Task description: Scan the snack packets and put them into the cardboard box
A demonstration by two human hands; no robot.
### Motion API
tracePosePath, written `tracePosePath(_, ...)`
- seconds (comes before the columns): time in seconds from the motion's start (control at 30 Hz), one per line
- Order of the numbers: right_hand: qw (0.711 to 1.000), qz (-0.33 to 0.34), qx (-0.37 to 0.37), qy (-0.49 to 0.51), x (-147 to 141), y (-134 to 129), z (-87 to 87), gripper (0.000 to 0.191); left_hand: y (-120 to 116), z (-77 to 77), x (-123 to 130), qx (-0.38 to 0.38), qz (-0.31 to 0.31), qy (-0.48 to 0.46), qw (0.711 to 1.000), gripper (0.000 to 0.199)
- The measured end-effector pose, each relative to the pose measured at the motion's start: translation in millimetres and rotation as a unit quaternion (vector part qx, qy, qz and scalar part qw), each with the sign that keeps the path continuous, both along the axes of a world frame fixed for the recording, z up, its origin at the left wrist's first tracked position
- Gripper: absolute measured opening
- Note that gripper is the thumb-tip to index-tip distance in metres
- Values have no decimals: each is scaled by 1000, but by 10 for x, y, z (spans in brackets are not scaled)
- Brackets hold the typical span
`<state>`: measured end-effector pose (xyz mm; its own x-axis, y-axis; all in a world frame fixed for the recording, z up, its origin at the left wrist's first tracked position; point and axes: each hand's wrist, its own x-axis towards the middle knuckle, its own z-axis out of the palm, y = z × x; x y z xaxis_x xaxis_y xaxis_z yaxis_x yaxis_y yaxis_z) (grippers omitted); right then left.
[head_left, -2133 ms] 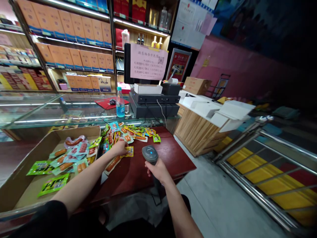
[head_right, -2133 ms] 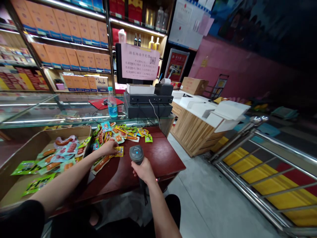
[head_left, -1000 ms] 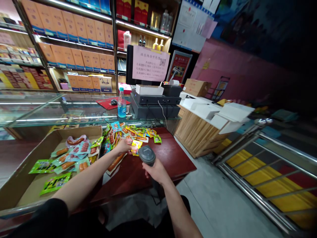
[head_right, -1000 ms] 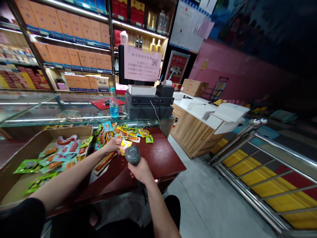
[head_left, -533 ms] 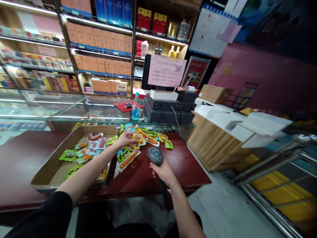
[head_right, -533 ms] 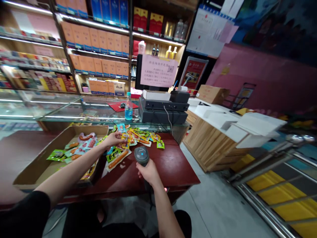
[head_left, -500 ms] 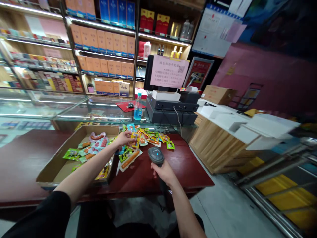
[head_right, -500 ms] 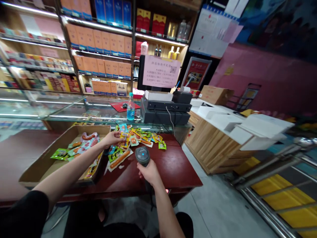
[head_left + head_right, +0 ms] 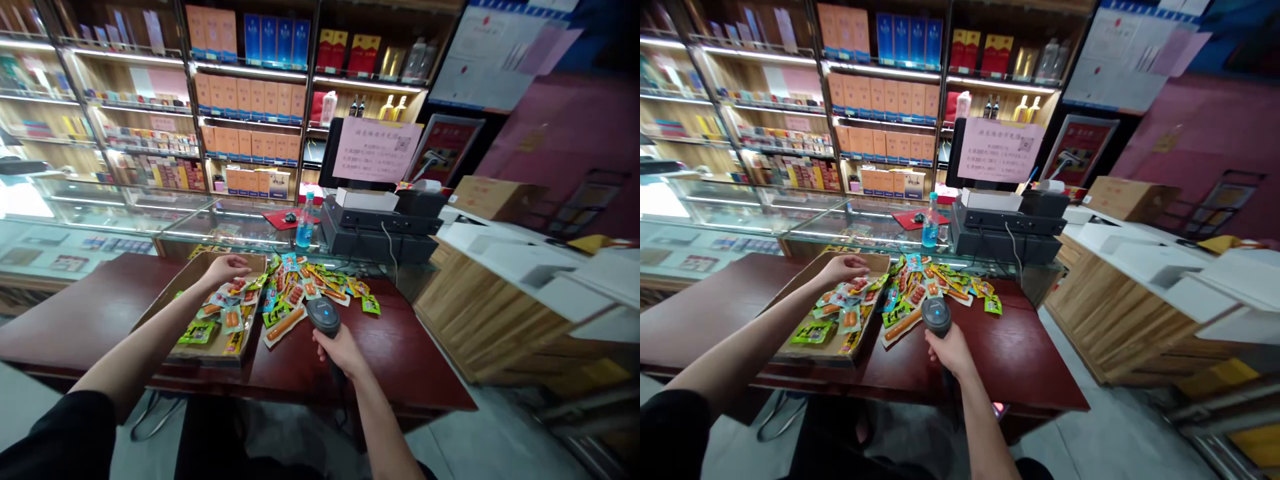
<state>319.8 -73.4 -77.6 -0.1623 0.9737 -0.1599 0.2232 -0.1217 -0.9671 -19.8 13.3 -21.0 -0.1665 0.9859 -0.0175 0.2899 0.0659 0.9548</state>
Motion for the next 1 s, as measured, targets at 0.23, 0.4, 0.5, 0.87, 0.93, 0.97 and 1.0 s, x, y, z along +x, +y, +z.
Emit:
tracePosePath(0.23, 999, -37, 17, -12, 268, -58, -28, 21, 302, -267, 892, 16, -102, 54, 993, 46)
tracePosePath(0.4, 997, -73, 28, -18, 476, -147, -25, 20, 499, -500, 1513, 72, -177, 181, 965, 36)
tracePosePath(0.5, 995, -94, 26, -22, 573, -203, -32, 19, 561, -598, 1772, 96, -195, 316, 923, 42)
tracePosePath(0.87, 991, -134, 21, -4, 662, -275, -89, 17, 537, -871, 1970, 148, -179, 513, 827, 37)
tracePosePath(0.93, 991, -135, 20, -2, 639, -280, -92, 18, 527, -843, 1950, 148, -178, 491, 840, 34)
tracePosePath(0.97, 991, -134, 21, -2, 628, -281, -97, 18, 523, -820, 1941, 151, -180, 468, 852, 31)
tracePosePath(1.0, 991, -132, 22, -4, 616, -280, -103, 18, 520, -793, 1935, 156, -180, 435, 868, 28)
